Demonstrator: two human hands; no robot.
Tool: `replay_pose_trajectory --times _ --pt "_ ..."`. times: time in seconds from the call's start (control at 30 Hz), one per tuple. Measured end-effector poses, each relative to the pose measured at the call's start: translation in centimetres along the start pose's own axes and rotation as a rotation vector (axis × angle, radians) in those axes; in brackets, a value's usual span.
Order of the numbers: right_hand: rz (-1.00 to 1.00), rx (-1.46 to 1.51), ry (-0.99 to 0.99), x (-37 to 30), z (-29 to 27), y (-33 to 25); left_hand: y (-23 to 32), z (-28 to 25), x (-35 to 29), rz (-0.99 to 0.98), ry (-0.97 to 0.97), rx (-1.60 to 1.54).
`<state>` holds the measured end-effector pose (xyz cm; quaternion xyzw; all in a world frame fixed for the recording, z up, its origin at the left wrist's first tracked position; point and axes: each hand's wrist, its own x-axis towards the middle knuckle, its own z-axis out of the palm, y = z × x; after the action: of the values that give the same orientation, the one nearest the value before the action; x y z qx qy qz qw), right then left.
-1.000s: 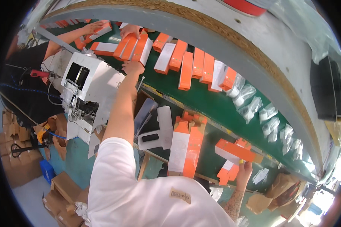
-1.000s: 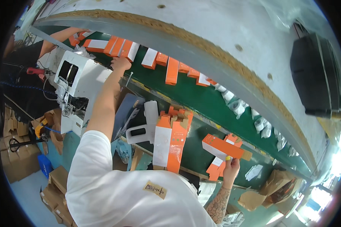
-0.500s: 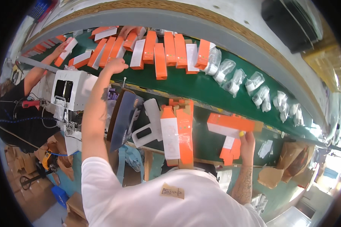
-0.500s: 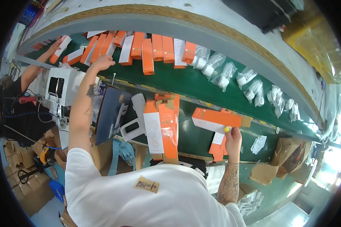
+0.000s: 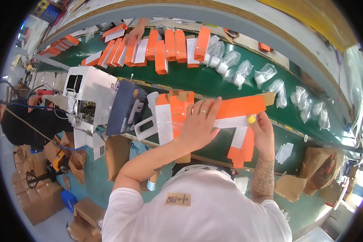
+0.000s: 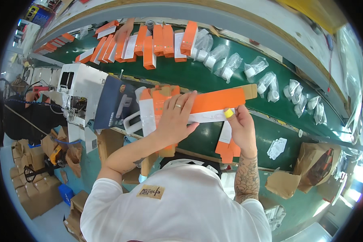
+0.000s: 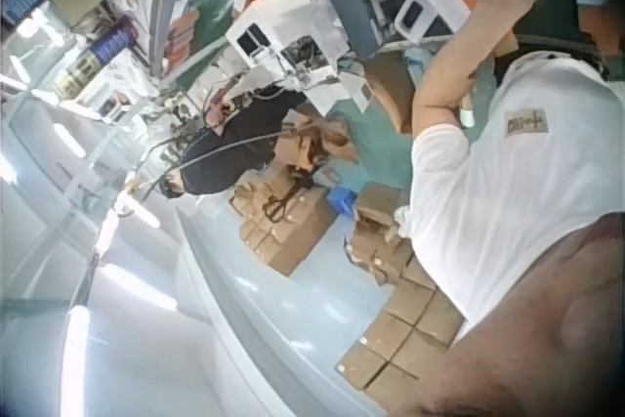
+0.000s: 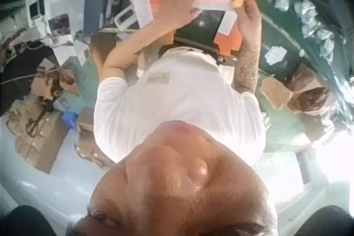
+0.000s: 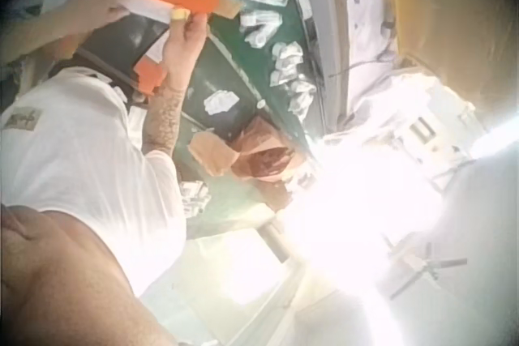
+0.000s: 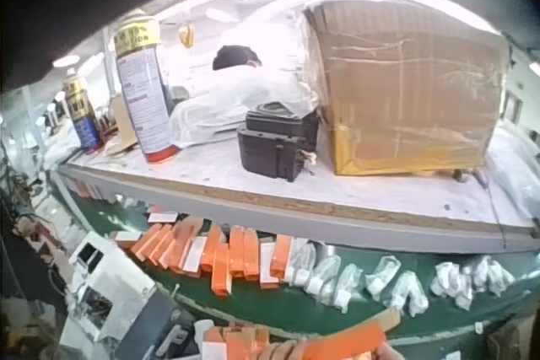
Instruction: Packing electronic components and labels into orange and white boxes on an assembly line.
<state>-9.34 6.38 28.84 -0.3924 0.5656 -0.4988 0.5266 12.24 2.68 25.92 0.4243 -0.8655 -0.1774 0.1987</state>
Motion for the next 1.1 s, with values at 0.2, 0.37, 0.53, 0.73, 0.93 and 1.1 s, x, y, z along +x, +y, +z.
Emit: replay_pose_trajectory --times 0.2,0.37,0.53,0.73,0.93,1.1 --pt "-0.1 -0.175 0.035 -2.5 -10.4 1.1 4.2 7.6 1.4 -0.231 -0.03 -0.219" --pt "-0.106 0.037 0.34 -6.0 -21.2 4.2 0.2 14.5 6.7 -0.441 0.187 -0.197" --pt "0.1 0.004 0.294 -10.5 -27.0 10.2 -7.1 14.5 15.7 -0.654 0.315 0.155" --pt "0.319 -0.015 0.298 -11.3 -28.6 17.5 -4.6 20.6 15.3 -0.673 0.428 -0.006" --pt "0.056 -0.668 0.228 -2.0 -21.7 26.1 5.2 33.4 4.1 -0.516 -0.178 0.049" --pt "0.083 -0.826 0.164 2.0 -19.4 26.7 9.5 37.5 3.8 -0.684 0.021 0.027"
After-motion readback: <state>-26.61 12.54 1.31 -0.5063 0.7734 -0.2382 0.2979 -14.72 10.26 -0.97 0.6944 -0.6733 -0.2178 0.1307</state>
